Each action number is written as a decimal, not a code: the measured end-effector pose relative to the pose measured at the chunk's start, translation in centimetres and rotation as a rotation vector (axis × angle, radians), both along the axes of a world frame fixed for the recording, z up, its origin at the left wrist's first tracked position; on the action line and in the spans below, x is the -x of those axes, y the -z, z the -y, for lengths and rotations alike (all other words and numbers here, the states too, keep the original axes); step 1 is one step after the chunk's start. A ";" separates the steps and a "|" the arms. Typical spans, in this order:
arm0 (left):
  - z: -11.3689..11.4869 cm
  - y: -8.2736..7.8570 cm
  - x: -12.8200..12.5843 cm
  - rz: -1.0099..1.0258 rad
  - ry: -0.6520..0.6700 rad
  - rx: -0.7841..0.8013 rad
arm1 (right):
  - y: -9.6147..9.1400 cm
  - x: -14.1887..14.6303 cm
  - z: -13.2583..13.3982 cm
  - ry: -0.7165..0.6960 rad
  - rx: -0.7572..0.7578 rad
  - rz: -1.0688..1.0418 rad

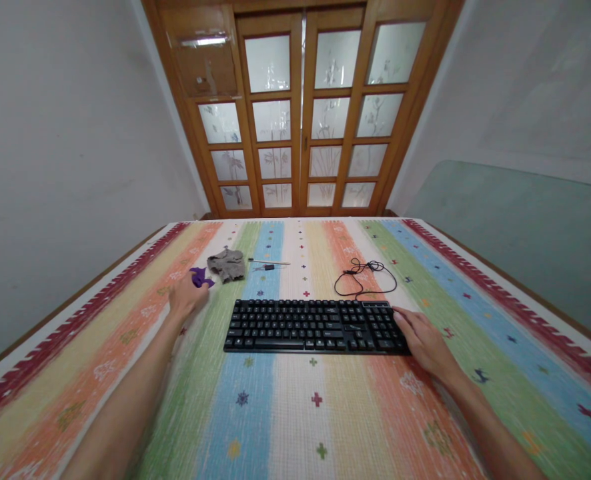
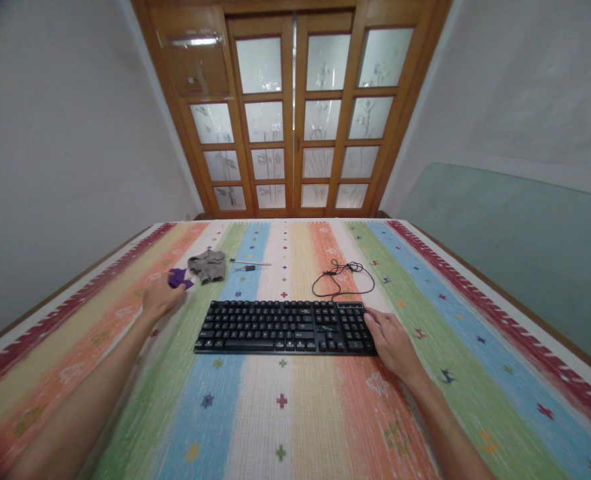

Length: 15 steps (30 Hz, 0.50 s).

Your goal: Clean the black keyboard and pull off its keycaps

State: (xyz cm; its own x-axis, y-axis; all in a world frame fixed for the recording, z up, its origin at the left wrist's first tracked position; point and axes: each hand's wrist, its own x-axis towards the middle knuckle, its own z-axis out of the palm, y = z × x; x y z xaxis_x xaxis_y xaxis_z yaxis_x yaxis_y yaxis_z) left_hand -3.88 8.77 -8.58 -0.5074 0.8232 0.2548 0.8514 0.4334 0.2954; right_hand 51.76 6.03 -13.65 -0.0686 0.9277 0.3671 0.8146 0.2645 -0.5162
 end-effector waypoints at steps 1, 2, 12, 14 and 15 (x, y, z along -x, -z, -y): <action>0.0 -0.2 0.0 0.013 0.001 0.016 | 0.0 0.0 0.0 0.002 0.001 0.000; 0.0 -0.3 0.0 0.023 0.001 0.025 | 0.0 0.0 0.0 0.005 0.002 0.000; -0.8 1.4 0.5 -0.038 0.188 0.082 | -0.2 0.0 0.1 0.009 0.001 -0.011; -0.6 2.0 0.5 -0.032 0.206 0.072 | -0.1 0.0 0.1 0.013 -0.005 -0.012; -0.6 2.1 0.5 -0.025 0.209 0.060 | -0.1 0.0 0.1 0.013 -0.007 -0.010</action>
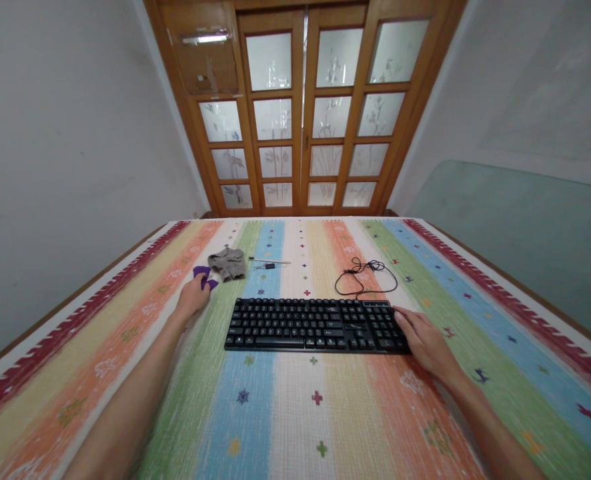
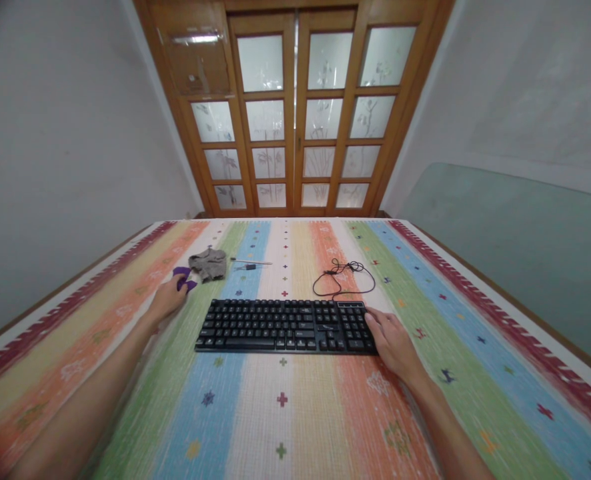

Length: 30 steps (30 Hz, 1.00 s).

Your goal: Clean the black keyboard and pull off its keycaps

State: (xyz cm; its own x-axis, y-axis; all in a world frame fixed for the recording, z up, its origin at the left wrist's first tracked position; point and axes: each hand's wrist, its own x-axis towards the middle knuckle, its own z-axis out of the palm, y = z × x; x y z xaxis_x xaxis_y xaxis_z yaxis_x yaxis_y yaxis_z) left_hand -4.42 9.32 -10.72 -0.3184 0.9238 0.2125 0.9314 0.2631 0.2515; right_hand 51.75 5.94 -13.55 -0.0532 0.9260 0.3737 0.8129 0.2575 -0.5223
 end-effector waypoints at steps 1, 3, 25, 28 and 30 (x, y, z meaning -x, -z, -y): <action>0.1 0.1 0.0 0.009 -0.002 -0.010 | 0.0 0.0 0.0 0.000 -0.001 0.004; 0.3 0.2 0.1 0.026 -0.005 -0.020 | 0.0 0.0 0.0 -0.004 0.002 0.013; 1.4 -0.9 2.0 0.172 0.049 -0.029 | 0.1 -0.1 -0.2 -0.004 0.030 0.024; 1.7 -1.0 2.0 0.155 0.067 -0.015 | 0.2 -0.2 -0.2 -0.007 0.041 0.024; 1.9 -1.0 1.9 0.149 0.069 -0.008 | 0.4 -0.3 -0.2 -0.008 0.044 0.023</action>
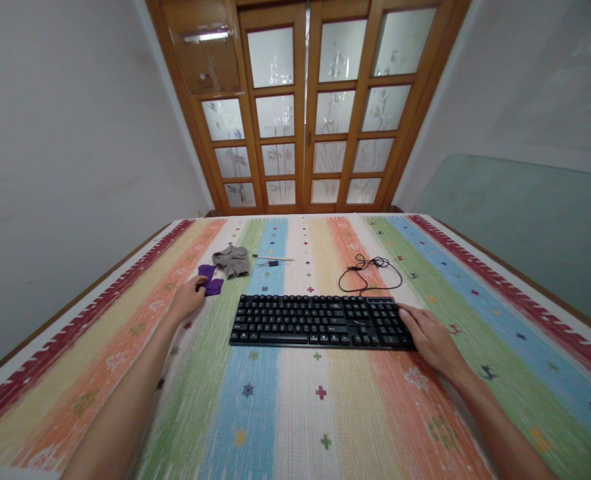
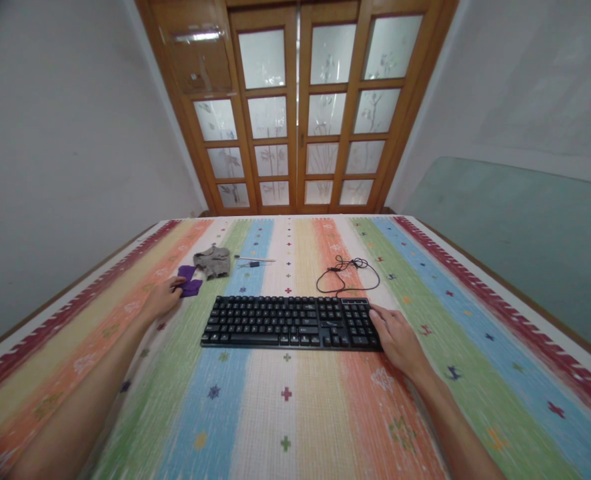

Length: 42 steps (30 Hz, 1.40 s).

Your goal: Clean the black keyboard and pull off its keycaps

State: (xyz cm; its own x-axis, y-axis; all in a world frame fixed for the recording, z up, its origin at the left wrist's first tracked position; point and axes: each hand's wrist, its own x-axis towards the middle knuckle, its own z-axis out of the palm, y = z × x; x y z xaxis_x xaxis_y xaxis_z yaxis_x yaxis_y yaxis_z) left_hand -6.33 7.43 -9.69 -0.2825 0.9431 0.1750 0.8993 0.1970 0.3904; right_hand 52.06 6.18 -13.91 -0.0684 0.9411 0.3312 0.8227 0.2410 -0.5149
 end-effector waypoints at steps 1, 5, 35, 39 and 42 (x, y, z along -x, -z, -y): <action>0.1 0.0 0.0 -0.003 0.002 0.003 | 0.1 0.0 0.0 0.001 -0.003 -0.001; 0.4 -0.2 -0.2 -0.020 0.008 0.034 | 0.3 -0.1 -0.1 -0.004 -0.022 0.001; -0.7 -2.0 0.4 0.286 -0.352 -0.384 | 0.0 0.0 0.1 -0.013 0.021 0.021; -1.0 -1.7 1.1 0.386 -0.461 -0.398 | -0.1 0.0 0.1 -0.030 0.002 0.021; -0.7 -1.4 1.3 0.385 -0.452 -0.290 | -0.2 0.0 0.2 -0.028 -0.014 0.017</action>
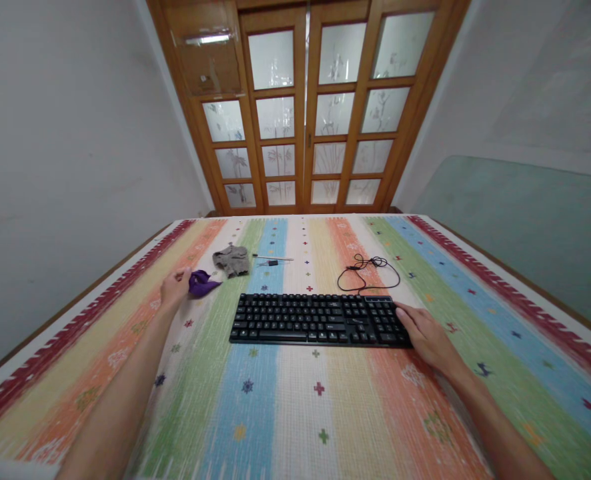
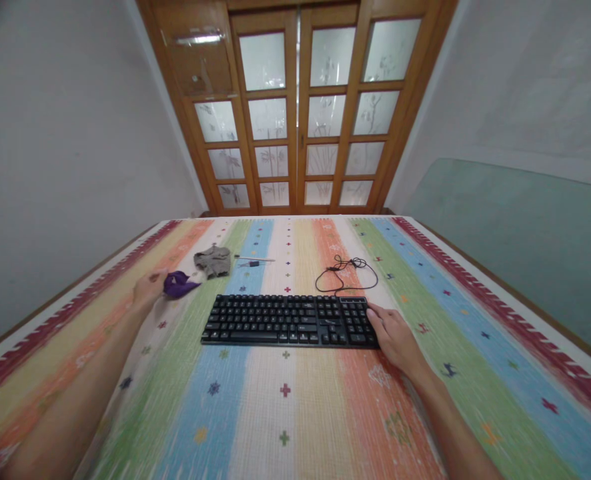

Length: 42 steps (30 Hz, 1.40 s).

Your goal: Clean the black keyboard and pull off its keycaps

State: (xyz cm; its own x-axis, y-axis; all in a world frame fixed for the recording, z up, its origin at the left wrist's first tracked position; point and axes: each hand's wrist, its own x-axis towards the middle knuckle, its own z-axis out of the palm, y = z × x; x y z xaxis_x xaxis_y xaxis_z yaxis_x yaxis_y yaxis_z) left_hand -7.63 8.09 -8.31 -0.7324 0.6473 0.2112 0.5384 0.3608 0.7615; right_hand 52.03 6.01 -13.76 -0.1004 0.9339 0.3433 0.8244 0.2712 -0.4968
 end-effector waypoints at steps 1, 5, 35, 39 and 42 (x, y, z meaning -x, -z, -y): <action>0.2 0.1 0.0 0.001 0.020 0.032 | 0.0 0.0 0.0 0.002 -0.003 -0.002; 0.7 0.8 0.3 0.072 0.074 0.090 | 0.0 0.0 0.0 0.003 0.004 -0.003; -1.1 -0.6 -0.8 -0.324 0.374 0.196 | -0.1 0.2 0.0 0.007 0.015 -0.029; -2.8 -0.5 -2.9 -0.449 0.424 0.099 | -0.2 0.3 0.1 0.000 0.012 -0.052; -4.9 -0.7 -5.6 -0.546 0.540 0.059 | -0.3 0.4 0.1 -0.004 0.016 -0.063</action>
